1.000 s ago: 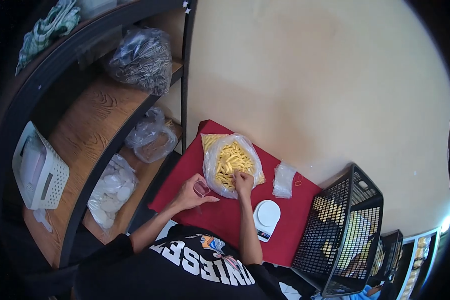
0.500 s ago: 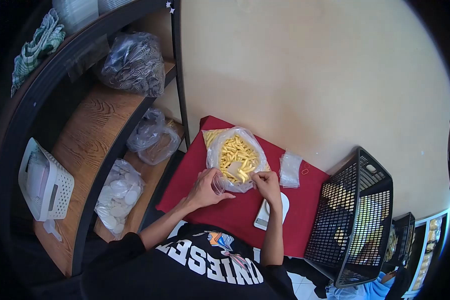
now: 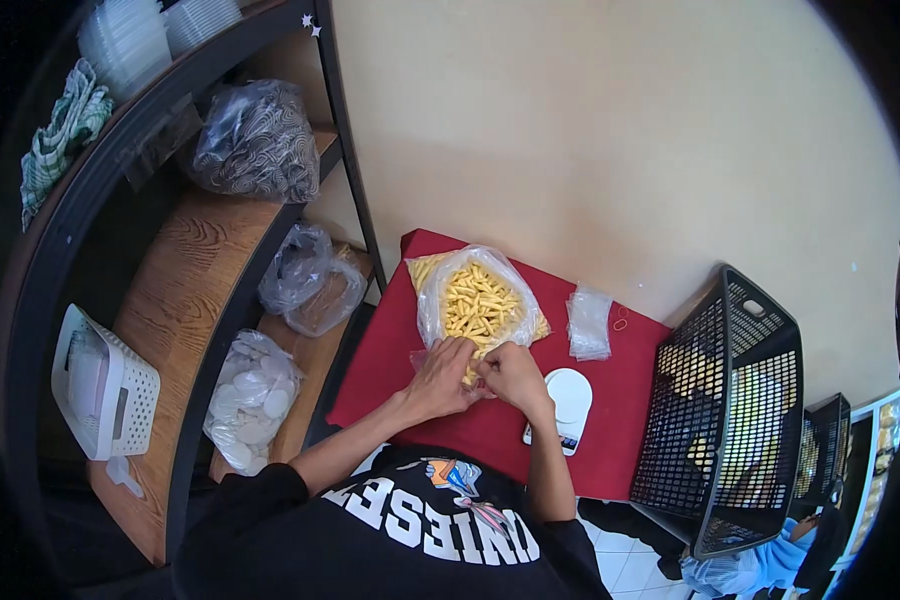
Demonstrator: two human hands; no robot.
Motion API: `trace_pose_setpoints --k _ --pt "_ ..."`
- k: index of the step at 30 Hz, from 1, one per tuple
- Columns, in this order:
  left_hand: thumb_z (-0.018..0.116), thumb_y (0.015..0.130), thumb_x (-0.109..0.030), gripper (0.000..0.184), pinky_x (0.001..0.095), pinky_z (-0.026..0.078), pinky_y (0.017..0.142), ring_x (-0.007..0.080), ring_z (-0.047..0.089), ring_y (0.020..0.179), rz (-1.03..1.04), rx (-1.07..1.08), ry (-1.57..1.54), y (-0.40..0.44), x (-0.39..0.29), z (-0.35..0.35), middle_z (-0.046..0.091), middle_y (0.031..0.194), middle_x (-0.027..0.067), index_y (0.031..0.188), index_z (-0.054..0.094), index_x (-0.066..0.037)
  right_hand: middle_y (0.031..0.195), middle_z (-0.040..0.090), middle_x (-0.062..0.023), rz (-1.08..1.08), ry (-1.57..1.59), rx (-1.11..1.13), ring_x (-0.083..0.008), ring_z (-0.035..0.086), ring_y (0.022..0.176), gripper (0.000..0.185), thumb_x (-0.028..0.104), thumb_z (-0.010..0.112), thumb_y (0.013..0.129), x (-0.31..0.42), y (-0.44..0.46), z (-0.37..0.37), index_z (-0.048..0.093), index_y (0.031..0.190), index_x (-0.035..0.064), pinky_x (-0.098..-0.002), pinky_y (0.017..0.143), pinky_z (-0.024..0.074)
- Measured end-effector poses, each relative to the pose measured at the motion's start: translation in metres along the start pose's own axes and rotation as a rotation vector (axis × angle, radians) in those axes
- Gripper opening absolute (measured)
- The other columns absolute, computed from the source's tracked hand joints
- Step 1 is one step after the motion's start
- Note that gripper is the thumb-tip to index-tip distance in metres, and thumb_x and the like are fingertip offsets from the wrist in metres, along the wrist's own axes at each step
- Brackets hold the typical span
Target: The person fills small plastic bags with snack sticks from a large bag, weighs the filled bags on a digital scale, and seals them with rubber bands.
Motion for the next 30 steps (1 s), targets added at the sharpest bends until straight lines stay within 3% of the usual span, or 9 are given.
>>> trace_pose_setpoints --k 4,6,11,15,18,21,25,28,30 --pt "0.092 0.069 -0.032 0.069 0.0497 0.046 0.092 0.0423 0.059 0.107 0.001 -0.011 0.012 0.005 -0.011 -0.006 0.06 0.107 0.0224 0.115 0.052 0.0 0.073 0.07 -0.0255 -0.067 0.076 -0.114 -0.0357 0.072 0.07 0.017 0.011 0.076 0.083 0.02 -0.016 -0.028 0.075 0.086 -0.0051 -0.043 0.069 0.0559" --pt "0.094 0.069 -0.03 0.072 0.0486 0.05 0.093 0.0422 0.062 0.11 -0.201 0.054 -0.251 0.005 -0.001 0.004 0.061 0.113 0.0241 0.118 0.051 0.0 0.078 0.072 -0.022 -0.102 0.089 -0.271 -0.0306 0.072 0.068 0.02 0.012 0.082 0.078 0.035 -0.026 -0.053 0.076 0.09 -0.003 -0.0378 0.067 0.0554" --pt "0.094 0.07 -0.026 0.07 0.045 0.053 0.092 0.0335 0.067 0.11 -0.183 -0.095 -0.46 0.012 -0.012 0.003 0.066 0.113 0.0211 0.12 0.053 -0.001 0.064 0.057 0.002 -0.047 0.431 -0.515 -0.0034 0.048 0.062 0.019 0.011 0.082 0.085 0.032 -0.025 -0.059 0.073 0.092 -0.005 -0.0242 0.056 0.0417" --pt "0.094 0.071 -0.024 0.065 0.04 0.056 0.085 0.0268 0.071 0.102 -0.099 -0.096 -0.442 0.016 -0.014 0.0 0.069 0.108 0.0203 0.118 0.055 -0.001 0.069 0.063 0.0007 -0.28 0.299 -0.381 -0.0032 0.052 0.063 0.009 0.005 0.075 0.09 0.037 -0.023 -0.054 0.074 0.093 -0.0038 -0.0231 0.056 0.0411" --pt "0.091 0.073 -0.02 0.061 0.0363 0.056 0.084 0.0216 0.069 0.098 -0.224 0.009 -0.546 0.014 0.0 0.01 0.069 0.104 0.0145 0.117 0.054 -0.001 0.071 0.066 -0.002 -0.268 0.487 -0.282 -0.0038 0.053 0.063 0.011 0.005 0.076 0.089 0.029 -0.025 -0.056 0.075 0.096 -0.0036 -0.023 0.055 0.0408" --pt "0.087 0.075 -0.013 0.052 0.034 0.055 0.084 0.0158 0.067 0.097 -0.14 0.174 -0.474 0.018 0.005 0.013 0.068 0.103 0.0105 0.115 0.055 -0.002 0.073 0.069 -0.002 -0.288 0.445 -0.224 -0.0038 0.054 0.064 0.013 0.004 0.077 0.088 0.032 -0.031 -0.052 0.076 0.099 -0.003 -0.0226 0.056 0.0427" --pt "0.083 0.076 -0.009 0.047 0.0319 0.055 0.084 0.0127 0.065 0.097 -0.118 0.162 -0.716 0.018 0.01 0.018 0.067 0.102 0.0074 0.115 0.056 -0.002 0.079 0.07 -0.0039 -0.323 0.513 -0.178 -0.0054 0.059 0.07 0.013 0.003 0.075 0.089 0.037 -0.032 -0.052 0.075 0.099 -0.0034 -0.0244 0.061 0.0472" --pt "0.087 0.075 -0.017 0.05 0.0338 0.055 0.081 0.0179 0.067 0.092 -0.164 0.207 -0.766 0.017 0.015 0.019 0.068 0.099 0.0099 0.113 0.057 -0.003 0.088 0.072 -0.0055 -0.417 0.374 -0.069 -0.0062 0.06 0.072 0.012 0.003 0.071 0.093 0.035 -0.031 -0.041 0.072 0.104 -0.0035 -0.026 0.063 0.0509" --pt "0.084 0.076 -0.009 0.055 0.0303 0.054 0.085 0.0123 0.065 0.097 -0.049 0.168 -0.636 0.017 0.006 0.013 0.069 0.105 0.0078 0.123 0.056 -0.003 0.089 0.072 -0.005 -0.304 0.619 -0.147 -0.007 0.062 0.075 0.011 0.003 0.069 0.095 0.019 -0.027 -0.04 0.071 0.104 -0.004 -0.0259 0.064 0.0515"
Point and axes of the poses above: each hand's wrist, its own y-axis towards the middle knuckle, its own z-axis out of the palm, x = y × z, the point moved 7 cm from there along y, towards the middle knuckle
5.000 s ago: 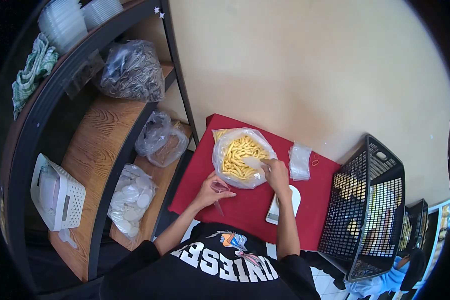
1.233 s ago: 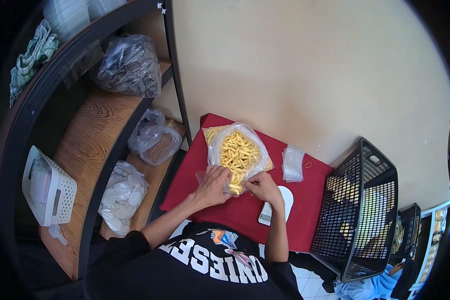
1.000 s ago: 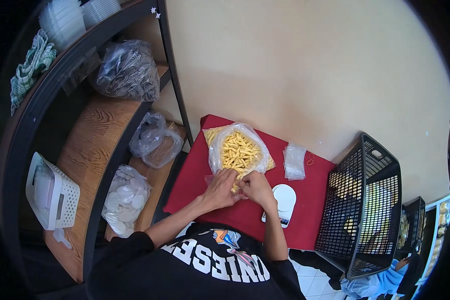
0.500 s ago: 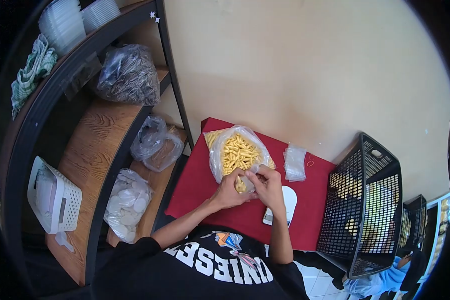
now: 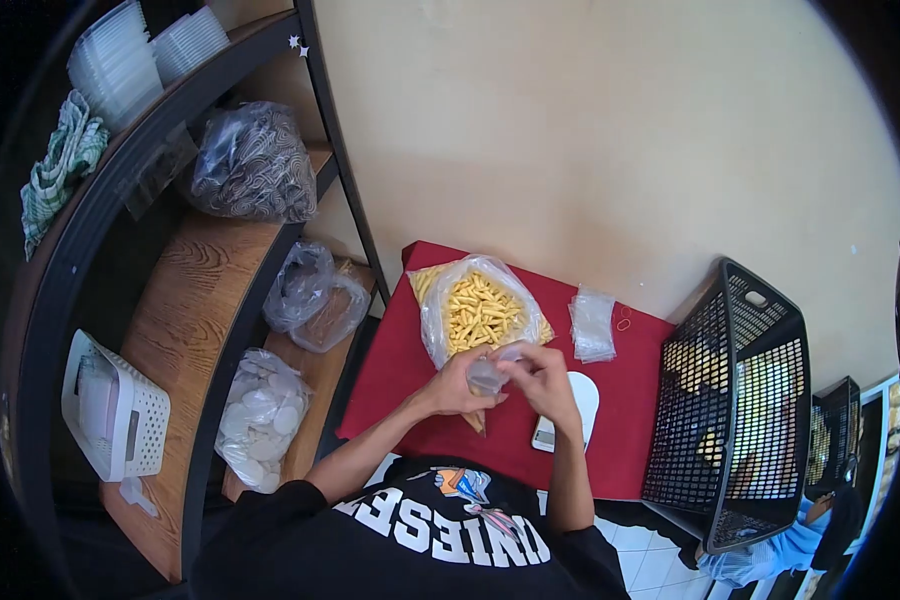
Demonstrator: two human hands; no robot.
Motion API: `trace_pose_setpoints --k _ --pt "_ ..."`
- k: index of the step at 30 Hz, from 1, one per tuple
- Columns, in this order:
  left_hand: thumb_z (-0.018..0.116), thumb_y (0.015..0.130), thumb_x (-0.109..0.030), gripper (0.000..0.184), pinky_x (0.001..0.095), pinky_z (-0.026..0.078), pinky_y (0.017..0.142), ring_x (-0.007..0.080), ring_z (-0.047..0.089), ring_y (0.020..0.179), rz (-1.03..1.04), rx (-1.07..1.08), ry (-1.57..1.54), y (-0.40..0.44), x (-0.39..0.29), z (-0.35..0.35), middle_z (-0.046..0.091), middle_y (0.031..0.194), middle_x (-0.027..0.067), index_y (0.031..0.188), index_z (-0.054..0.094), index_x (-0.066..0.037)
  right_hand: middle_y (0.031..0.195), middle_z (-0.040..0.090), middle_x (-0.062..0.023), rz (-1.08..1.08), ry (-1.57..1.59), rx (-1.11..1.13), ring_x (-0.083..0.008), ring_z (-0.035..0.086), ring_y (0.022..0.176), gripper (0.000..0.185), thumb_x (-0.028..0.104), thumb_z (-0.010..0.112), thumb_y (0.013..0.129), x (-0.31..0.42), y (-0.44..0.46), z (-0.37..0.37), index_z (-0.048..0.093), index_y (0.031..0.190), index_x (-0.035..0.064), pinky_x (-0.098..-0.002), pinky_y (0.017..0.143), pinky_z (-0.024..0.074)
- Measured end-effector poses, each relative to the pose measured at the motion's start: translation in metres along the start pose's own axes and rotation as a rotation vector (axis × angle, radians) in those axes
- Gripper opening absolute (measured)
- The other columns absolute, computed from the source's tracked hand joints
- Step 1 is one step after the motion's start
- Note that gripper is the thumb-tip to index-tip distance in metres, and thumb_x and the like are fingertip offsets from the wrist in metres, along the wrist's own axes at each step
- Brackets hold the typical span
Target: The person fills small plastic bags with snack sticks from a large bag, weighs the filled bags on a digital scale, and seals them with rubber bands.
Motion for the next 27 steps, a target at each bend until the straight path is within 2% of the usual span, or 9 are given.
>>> trace_pose_setpoints --k 4,9,11,14,18,19,22,23,27 --pt "0.084 0.079 -0.013 0.052 0.0297 0.053 0.081 0.0109 0.065 0.094 -0.101 -0.18 -0.118 -0.005 0.012 -0.006 0.07 0.104 0.0062 0.123 0.059 -0.003 0.086 0.07 -0.0043 0.088 -0.033 -0.109 -0.0059 0.063 0.077 0.009 0.004 0.065 0.098 -0.008 -0.001 -0.005 0.067 0.101 -0.0041 -0.0246 0.064 0.0518" --pt "0.085 0.082 -0.019 0.045 0.029 0.052 0.081 0.0103 0.063 0.091 -0.282 0.009 -0.107 -0.009 0.015 0.001 0.069 0.102 0.0041 0.117 0.063 -0.002 0.08 0.069 -0.0027 0.101 0.007 -0.269 -0.0054 0.061 0.075 0.009 0.005 0.064 0.099 -0.019 -0.005 -0.005 0.066 0.101 -0.0038 -0.0239 0.062 0.0496" --pt "0.084 0.083 -0.02 0.041 0.0289 0.051 0.081 0.0106 0.063 0.089 -0.213 0.071 -0.298 -0.007 -0.006 0.009 0.068 0.1 0.0028 0.114 0.065 -0.002 0.079 0.068 0.0007 0.09 0.032 -0.15 -0.0036 0.057 0.067 0.009 0.007 0.067 0.098 -0.018 -0.006 0.006 0.068 0.102 -0.0011 -0.0219 0.058 0.0442" --pt "0.084 0.084 -0.022 0.04 0.0289 0.051 0.082 0.0106 0.062 0.089 -0.153 0.201 -0.176 -0.011 0.004 0.017 0.067 0.097 0.0015 0.113 0.064 -0.003 0.081 0.069 -0.0018 0.045 -0.074 0.113 -0.0066 0.061 0.074 0.01 0.006 0.067 0.097 -0.017 -0.007 0.006 0.069 0.101 -0.0024 -0.0253 0.063 0.0491" --pt "0.081 0.086 -0.026 0.04 0.0312 0.052 0.083 0.0133 0.064 0.091 -0.375 0.402 -0.504 -0.025 0.022 0.023 0.064 0.097 0.0039 0.112 0.06 -0.003 0.084 0.069 -0.003 0.018 0.069 0.081 -0.0084 0.061 0.08 0.012 0.008 0.067 0.097 -0.012 -0.006 -0.001 0.069 0.101 -0.0023 -0.027 0.067 0.0499" --pt "0.081 0.086 -0.026 0.04 0.0312 0.052 0.083 0.0133 0.064 0.091 -0.372 0.401 -0.507 -0.027 0.022 0.024 0.064 0.097 0.0039 0.112 0.06 -0.003 0.081 0.067 -0.0014 0.053 0.019 0.227 -0.0066 0.059 0.074 0.013 0.008 0.066 0.098 -0.015 -0.007 0.007 0.069 0.103 -0.0027 -0.0251 0.064 0.0478" --pt "0.08 0.085 -0.033 0.051 0.0338 0.054 0.084 0.0167 0.065 0.093 -0.262 0.473 -0.702 -0.028 0.009 0.03 0.063 0.101 0.0072 0.119 0.057 -0.002 0.077 0.065 0.0004 0.169 0.216 0.054 -0.0042 0.055 0.068 0.012 0.009 0.065 0.099 -0.028 -0.006 -0.005 0.069 0.103 -0.0015 -0.0226 0.058 0.0422" --pt "0.081 0.084 -0.037 0.057 0.0345 0.054 0.085 0.0178 0.065 0.094 -0.273 0.449 -0.754 -0.029 0.01 0.03 0.063 0.102 0.0083 0.121 0.056 -0.001 0.076 0.064 0.0013 0.136 0.179 0.059 -0.0023 0.051 0.064 0.012 0.012 0.065 0.1 -0.031 -0.005 -0.004 0.07 0.104 0.0009 -0.0213 0.053 0.0361" --pt "0.078 0.087 -0.048 0.066 0.0332 0.053 0.082 0.0176 0.063 0.092 -0.276 0.464 -0.925 -0.034 0.004 0.034 0.062 0.1 0.0083 0.125 0.055 0.0 0.076 0.065 0.0015 0.167 0.323 0.245 -0.0025 0.052 0.064 0.012 0.013 0.066 0.1 -0.027 -0.005 0.015 0.07 0.103 0.0018 -0.0216 0.053 0.0345"
Point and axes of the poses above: each hand's wrist, its own y-axis towards the middle knuckle, its own z-axis out of the palm, x = y × z, the point moved 7 cm from there along y, towards the middle knuckle
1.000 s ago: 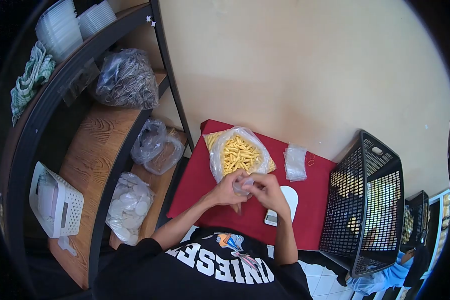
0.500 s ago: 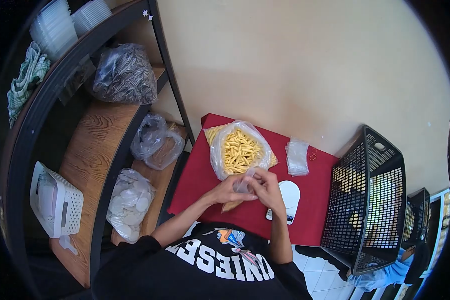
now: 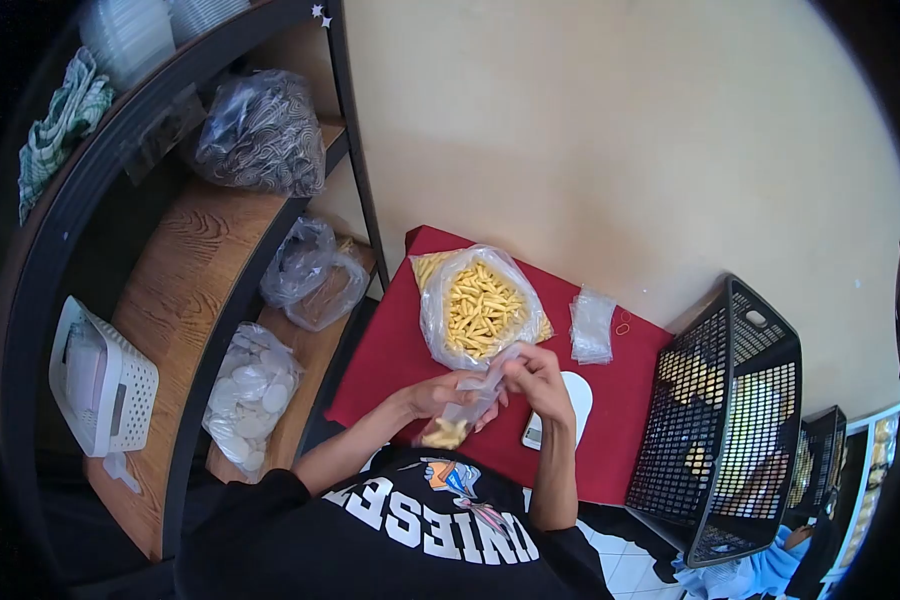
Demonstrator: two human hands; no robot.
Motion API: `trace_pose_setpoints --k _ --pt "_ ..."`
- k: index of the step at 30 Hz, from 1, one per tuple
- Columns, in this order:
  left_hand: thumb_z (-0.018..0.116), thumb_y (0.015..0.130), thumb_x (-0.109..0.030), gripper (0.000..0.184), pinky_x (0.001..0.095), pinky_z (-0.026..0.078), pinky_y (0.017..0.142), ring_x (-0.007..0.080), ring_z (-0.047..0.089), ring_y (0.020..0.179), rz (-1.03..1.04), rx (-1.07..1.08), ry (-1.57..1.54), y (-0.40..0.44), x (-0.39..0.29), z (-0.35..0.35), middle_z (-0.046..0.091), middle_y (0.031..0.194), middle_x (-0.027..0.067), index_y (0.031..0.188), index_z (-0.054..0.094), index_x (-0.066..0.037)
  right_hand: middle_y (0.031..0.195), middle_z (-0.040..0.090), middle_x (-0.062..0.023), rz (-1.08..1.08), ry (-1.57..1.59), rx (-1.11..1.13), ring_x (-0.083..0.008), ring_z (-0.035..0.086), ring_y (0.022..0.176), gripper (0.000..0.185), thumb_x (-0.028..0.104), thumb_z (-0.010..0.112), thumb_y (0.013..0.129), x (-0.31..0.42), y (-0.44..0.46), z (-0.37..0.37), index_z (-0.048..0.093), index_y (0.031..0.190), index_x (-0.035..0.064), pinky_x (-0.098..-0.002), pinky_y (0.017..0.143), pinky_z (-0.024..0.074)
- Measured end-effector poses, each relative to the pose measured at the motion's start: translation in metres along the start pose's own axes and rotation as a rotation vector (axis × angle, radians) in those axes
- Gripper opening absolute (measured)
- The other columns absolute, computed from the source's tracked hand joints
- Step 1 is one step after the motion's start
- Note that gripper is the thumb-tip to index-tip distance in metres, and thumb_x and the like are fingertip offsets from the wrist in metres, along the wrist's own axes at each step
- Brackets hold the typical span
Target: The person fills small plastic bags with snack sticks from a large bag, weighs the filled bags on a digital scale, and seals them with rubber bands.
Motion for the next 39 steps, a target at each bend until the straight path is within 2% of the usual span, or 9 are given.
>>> trace_pose_setpoints --k 8,11,17,18,23,28,31,37,39 --pt "0.073 0.089 -0.055 0.061 0.0316 0.051 0.08 0.0169 0.061 0.091 0.01 0.024 -0.093 -0.003 -0.001 -0.009 0.062 0.098 0.0073 0.114 0.059 -0.001 0.072 0.06 0.0015 -0.106 0.074 -0.163 -0.0034 0.039 0.054 0.018 0.017 0.065 0.101 -0.006 0.011 -0.031 0.069 0.104 -0.001 -0.022 0.05 0.0291" --pt "0.075 0.093 -0.041 0.043 0.0309 0.052 0.083 0.0158 0.063 0.096 -0.091 -0.091 0.181 -0.01 0.0 -0.024 0.062 0.103 0.0068 0.109 0.061 -0.004 0.068 0.053 0.0047 -0.232 0.23 -0.347 -0.0031 0.037 0.052 0.017 0.015 0.063 0.103 0.006 0.019 -0.051 0.068 0.108 -0.0003 -0.0211 0.049 0.0262" --pt "0.083 0.088 -0.02 0.027 0.0286 0.053 0.08 0.0113 0.064 0.09 0.031 -0.412 0.425 -0.031 0.02 -0.07 0.065 0.099 0.0026 0.1 0.062 -0.007 0.067 0.051 0.0073 -0.321 -0.273 -0.598 -0.0005 0.036 0.054 0.013 0.005 0.065 0.1 -0.016 0.052 -0.082 0.073 0.109 0.0016 -0.021 0.048 0.0255" --pt "0.084 0.086 -0.016 0.029 0.0295 0.053 0.087 0.0125 0.062 0.1 -0.052 -0.444 0.351 -0.035 0.025 -0.072 0.063 0.104 0.0023 0.103 0.062 -0.007 0.077 0.066 -0.0004 -0.244 -0.379 -0.573 -0.0042 0.054 0.061 0.017 -0.001 0.064 0.097 -0.022 0.059 -0.085 0.075 0.11 0.0012 -0.022 0.054 0.0412" --pt "0.084 0.086 -0.012 0.032 0.03 0.051 0.096 0.0139 0.059 0.111 -0.01 -0.559 0.508 -0.039 0.031 -0.087 0.059 0.109 0.0013 0.107 0.061 -0.008 0.107 0.077 -0.0151 -0.355 -0.454 -0.506 -0.0187 0.071 0.1 0.022 -0.004 0.063 0.094 -0.05 0.111 -0.096 0.073 0.114 -0.0041 -0.0299 0.088 0.055" --pt "0.083 0.087 -0.011 0.05 0.0325 0.045 0.106 0.0159 0.056 0.119 0.115 -0.827 0.274 -0.049 0.024 -0.098 0.058 0.122 0.0053 0.128 0.055 -0.004 0.098 0.077 -0.0119 -0.277 -0.488 -0.487 -0.0144 0.07 0.089 0.017 0.0 0.063 0.097 -0.056 0.128 -0.095 0.073 0.11 -0.0039 -0.028 0.08 0.0544" --pt "0.086 0.084 -0.014 0.046 0.0283 0.052 0.091 0.0129 0.061 0.102 0.434 -0.89 0.258 -0.051 0.019 -0.104 0.063 0.111 0.0058 0.118 0.059 -0.001 0.083 0.072 -0.0045 -0.278 -0.56 -0.402 -0.0078 0.061 0.072 0.014 0.004 0.064 0.099 -0.049 0.114 -0.086 0.074 0.106 -0.0023 -0.025 0.065 0.0489" --pt "0.086 0.084 -0.014 0.055 0.0349 0.051 0.103 0.02 0.062 0.112 0.471 -0.903 0.253 -0.061 -0.006 -0.1 0.062 0.119 0.0085 0.125 0.053 0.0 0.065 0.054 0.007 -0.2 -0.413 -0.448 -0.0004 0.035 0.053 0.012 0.007 0.063 0.1 -0.057 0.083 -0.098 0.074 0.101 0.0035 -0.0233 0.047 0.0251" --pt "0.089 0.081 -0.018 0.046 0.0334 0.054 0.095 0.0184 0.064 0.107 0.419 -0.862 0.316 -0.063 -0.012 -0.101 0.064 0.113 0.007 0.113 0.06 -0.003 0.064 0.055 0.0061 -0.269 -0.456 -0.578 -0.001 0.036 0.051 0.012 0.008 0.063 0.101 -0.045 0.08 -0.112 0.073 0.099 0.003 -0.0237 0.046 0.0255"
Point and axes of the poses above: each hand's wrist, its own y-axis towards the middle knuckle, its own z-axis out of the palm, x = y × z, the point moved 7 cm from there along y, towards the middle knuckle
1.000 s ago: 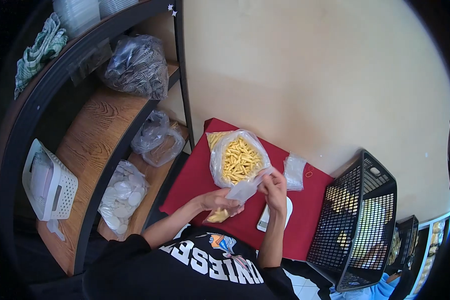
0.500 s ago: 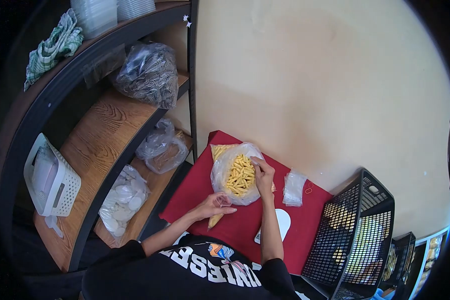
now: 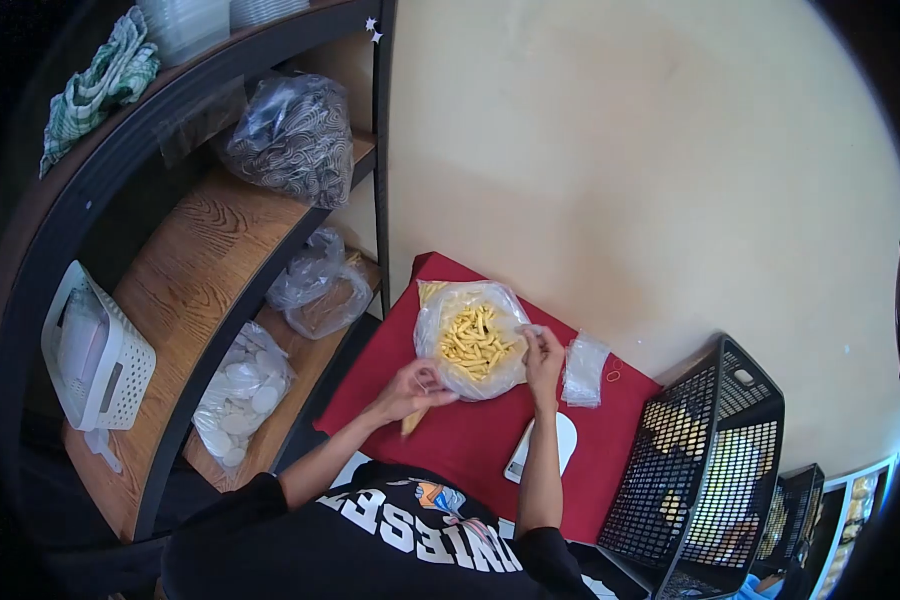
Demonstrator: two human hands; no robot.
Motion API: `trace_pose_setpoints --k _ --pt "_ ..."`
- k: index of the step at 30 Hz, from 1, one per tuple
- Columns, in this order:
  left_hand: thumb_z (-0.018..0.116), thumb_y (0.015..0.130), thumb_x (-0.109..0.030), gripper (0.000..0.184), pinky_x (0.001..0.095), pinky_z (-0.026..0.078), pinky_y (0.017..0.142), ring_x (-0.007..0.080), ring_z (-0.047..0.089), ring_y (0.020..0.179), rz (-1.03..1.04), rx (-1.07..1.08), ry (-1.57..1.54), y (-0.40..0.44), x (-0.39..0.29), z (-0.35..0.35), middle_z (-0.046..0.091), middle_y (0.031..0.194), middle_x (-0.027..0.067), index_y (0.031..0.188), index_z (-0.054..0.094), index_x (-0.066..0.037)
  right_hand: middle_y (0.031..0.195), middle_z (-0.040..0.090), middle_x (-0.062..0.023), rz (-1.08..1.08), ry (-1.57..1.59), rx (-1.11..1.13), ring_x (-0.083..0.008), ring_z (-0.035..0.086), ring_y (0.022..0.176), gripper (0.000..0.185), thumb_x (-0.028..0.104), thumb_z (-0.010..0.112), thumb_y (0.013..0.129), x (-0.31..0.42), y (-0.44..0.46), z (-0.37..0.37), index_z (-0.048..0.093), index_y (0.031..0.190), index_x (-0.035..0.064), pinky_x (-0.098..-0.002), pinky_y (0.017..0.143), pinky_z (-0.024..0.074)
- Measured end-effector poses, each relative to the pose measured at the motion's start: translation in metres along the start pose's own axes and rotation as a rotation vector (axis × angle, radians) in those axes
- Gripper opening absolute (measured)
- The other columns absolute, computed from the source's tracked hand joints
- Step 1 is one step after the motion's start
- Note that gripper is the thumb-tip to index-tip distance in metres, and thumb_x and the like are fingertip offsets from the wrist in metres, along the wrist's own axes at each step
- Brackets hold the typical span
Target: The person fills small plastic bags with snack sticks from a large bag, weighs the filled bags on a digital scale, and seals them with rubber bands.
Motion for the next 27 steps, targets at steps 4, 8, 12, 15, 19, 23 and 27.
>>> trace_pose_setpoints --k 4,8,12,15,19,23,27 --pt "0.094 0.069 -0.045 0.055 0.0325 0.055 0.076 0.017 0.067 0.091 -0.233 0.387 0.675 -0.021 0.002 0.019 0.068 0.096 0.0072 0.092 0.062 -0.007 0.064 0.06 0.0025 0.134 0.05 -0.195 -0.0031 0.04 0.046 0.013 0.01 0.062 0.101 -0.028 0.008 -0.016 0.071 0.095 0.0014 -0.0251 0.044 0.0285" --pt "0.093 0.069 -0.048 0.058 0.035 0.056 0.076 0.0208 0.066 0.091 -0.21 0.498 0.632 -0.039 0.022 0.029 0.066 0.1 0.0094 0.095 0.063 -0.006 0.066 0.065 -0.0026 0.277 0.021 -0.054 -0.0052 0.047 0.046 0.017 0.013 0.064 0.101 -0.053 0.007 -0.002 0.07 0.092 0.0002 -0.0268 0.042 0.0339" --pt "0.092 0.074 -0.044 0.055 0.0349 0.052 0.088 0.0167 0.062 0.103 -0.068 0.427 0.743 -0.036 0.024 0.017 0.062 0.106 0.0061 0.101 0.062 -0.006 0.061 0.058 -0.0006 0.377 0.033 -0.216 -0.0057 0.042 0.04 0.016 0.007 0.06 0.1 -0.082 0.011 -0.021 0.069 0.089 -0.0003 -0.0261 0.038 0.0291" --pt "0.091 0.077 -0.041 0.05 0.0332 0.051 0.089 0.0139 0.06 0.108 -0.15 0.326 0.611 -0.032 0.026 0.006 0.061 0.107 0.0034 0.099 0.06 -0.008 0.062 0.059 -0.0021 0.324 0.039 -0.057 -0.0055 0.042 0.041 0.016 0.007 0.063 0.098 -0.088 0.013 0.002 0.068 0.087 -0.0035 -0.0262 0.038 0.0265" --pt "0.087 0.083 -0.025 0.042 0.028 0.05 0.085 0.012 0.059 0.11 -0.19 0.155 0.106 -0.025 0.031 0.001 0.06 0.107 -0.0008 0.108 0.057 -0.011 0.062 0.058 -0.0019 0.558 0.246 0.041 -0.0065 0.043 0.042 0.012 0.003 0.062 0.095 -0.097 0.007 0.013 0.069 0.09 -0.0058 -0.0279 0.038 0.0273" --pt "0.08 0.085 -0.014 0.036 0.0279 0.046 0.092 0.0135 0.058 0.109 -0.151 -0.005 -0.062 -0.015 0.034 -0.009 0.057 0.106 0.0007 0.11 0.055 -0.009 0.061 0.055 -0.0008 0.604 0.288 0.043 -0.0063 0.042 0.041 0.01 0.0 0.058 0.094 -0.085 -0.003 0.036 0.066 0.094 -0.0063 -0.0277 0.037 0.0264" --pt "0.085 0.081 -0.014 0.04 0.0335 0.046 0.097 0.0171 0.057 0.114 -0.037 0.045 -0.009 -0.01 0.021 -0.001 0.053 0.104 0.0026 0.106 0.056 -0.005 0.059 0.052 -0.0002 0.633 0.318 -0.052 -0.006 0.039 0.041 0.012 0.002 0.057 0.098 -0.074 -0.01 0.036 0.064 0.093 -0.0065 -0.0266 0.037 0.0245"
Point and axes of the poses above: each hand's wrist, its own y-axis towards the middle knuckle, its own z-axis out of the palm, x = y × z, the point moved 7 cm from there along y, towards the middle knuckle
